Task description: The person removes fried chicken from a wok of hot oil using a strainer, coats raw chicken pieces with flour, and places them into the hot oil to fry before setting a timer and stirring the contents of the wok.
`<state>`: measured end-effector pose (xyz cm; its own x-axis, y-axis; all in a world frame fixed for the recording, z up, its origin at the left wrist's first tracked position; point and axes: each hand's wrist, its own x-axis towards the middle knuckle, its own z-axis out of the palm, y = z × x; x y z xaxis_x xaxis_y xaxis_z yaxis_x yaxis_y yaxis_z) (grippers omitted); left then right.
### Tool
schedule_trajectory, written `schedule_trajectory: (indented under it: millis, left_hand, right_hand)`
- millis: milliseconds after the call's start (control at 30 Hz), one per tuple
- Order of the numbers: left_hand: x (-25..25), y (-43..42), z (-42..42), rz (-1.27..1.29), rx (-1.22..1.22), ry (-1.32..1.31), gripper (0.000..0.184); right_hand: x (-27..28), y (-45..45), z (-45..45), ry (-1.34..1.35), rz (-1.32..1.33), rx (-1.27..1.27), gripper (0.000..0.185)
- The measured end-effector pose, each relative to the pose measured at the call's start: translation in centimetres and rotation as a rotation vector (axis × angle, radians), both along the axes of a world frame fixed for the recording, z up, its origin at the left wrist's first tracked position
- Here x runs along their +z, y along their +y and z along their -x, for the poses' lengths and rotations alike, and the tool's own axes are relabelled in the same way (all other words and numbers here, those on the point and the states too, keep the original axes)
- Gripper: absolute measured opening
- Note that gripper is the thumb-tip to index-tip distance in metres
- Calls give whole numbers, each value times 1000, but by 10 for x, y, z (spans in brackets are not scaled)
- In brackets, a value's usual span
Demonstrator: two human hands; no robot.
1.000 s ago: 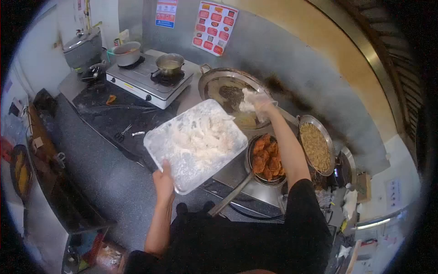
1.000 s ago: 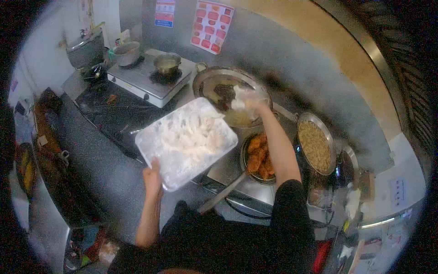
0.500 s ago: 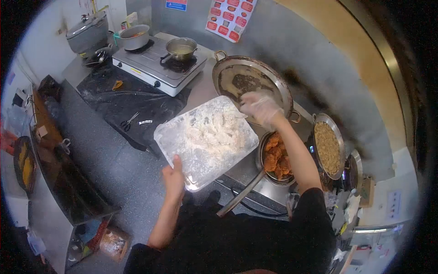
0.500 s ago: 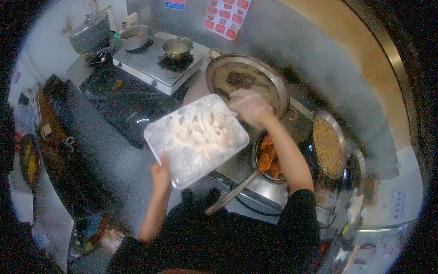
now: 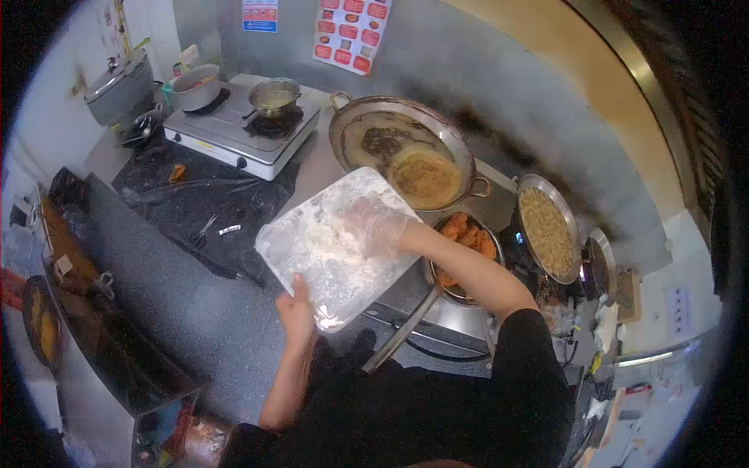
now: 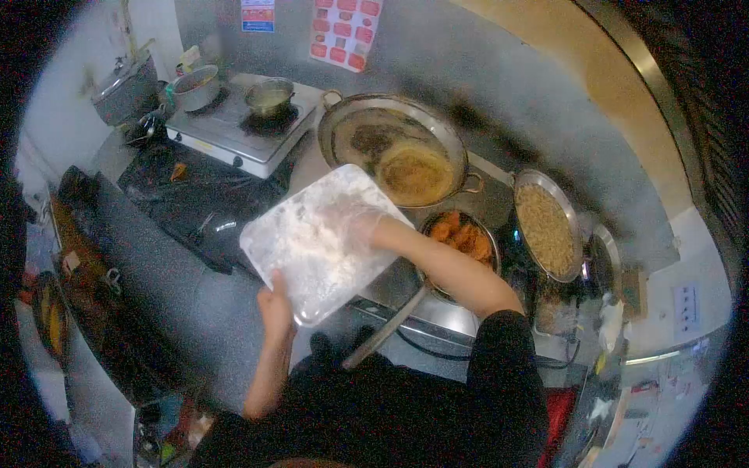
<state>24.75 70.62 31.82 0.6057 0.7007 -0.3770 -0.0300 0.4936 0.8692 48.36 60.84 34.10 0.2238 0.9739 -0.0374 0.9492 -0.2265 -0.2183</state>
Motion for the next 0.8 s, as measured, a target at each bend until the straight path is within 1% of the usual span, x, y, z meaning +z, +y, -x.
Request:
schedule_trajectory:
  millis: [100,133,200,233,333,367,433,467,533,600,633,667,700,767,800]
  left_hand:
    - [-19,-2,-3,29,14,-102,41]
    - [-22,-3,-4,7,21,-80,41]
    - [-26,-2,-7,-38,44,-27,40]
    - [-30,-3,-5,-32,37,-51,40]
    - [-41,-2,-6,-46,45,-68,41]
    - [-39,-3,-4,-66,43,-49,40]
    - [-35,-4,-1,-88,36,-30,40]
    - [-28,-2,-1,-93,28,-30,40]
    - [-28,-2,-3,-109,45,-45,41]
    - [-33,-4,-9,-134,89,-70,41]
    - [-27,-5,-5,-132,52,10,41]
    - [-19,-3,0,-129,15,91,42]
    - [-12,0,-4,-129,-26,171,43]
    - [-10,-3,-4,-76,4,119,42]
    - [-9,-4,-5,-51,19,92,42]
  right_hand:
    - [-2,-4,-7,35,-111,75,58]
    - [0,1,-11,24,-131,113,56]
    - [-2,3,-29,143,-256,105,46]
    - [1,-3,-32,199,-314,93,40]
    - [20,-5,-46,438,-373,-101,26]
    - [21,-5,-50,606,-405,-159,23]
    - [24,-9,-60,930,-464,-288,21]
    - [32,-10,-65,1013,-516,-316,21]
    - [40,-15,-77,1184,-616,-375,21]
    - [45,-17,-98,1181,-684,-469,15]
    - [48,-21,-103,1179,-718,-520,13]
    - [61,-28,-104,1121,-615,-603,17]
    - [56,-33,-122,1134,-593,-640,18]
    - [25,-45,-157,1160,-544,-714,20]
    - [16,-47,-169,1024,-421,-795,21]
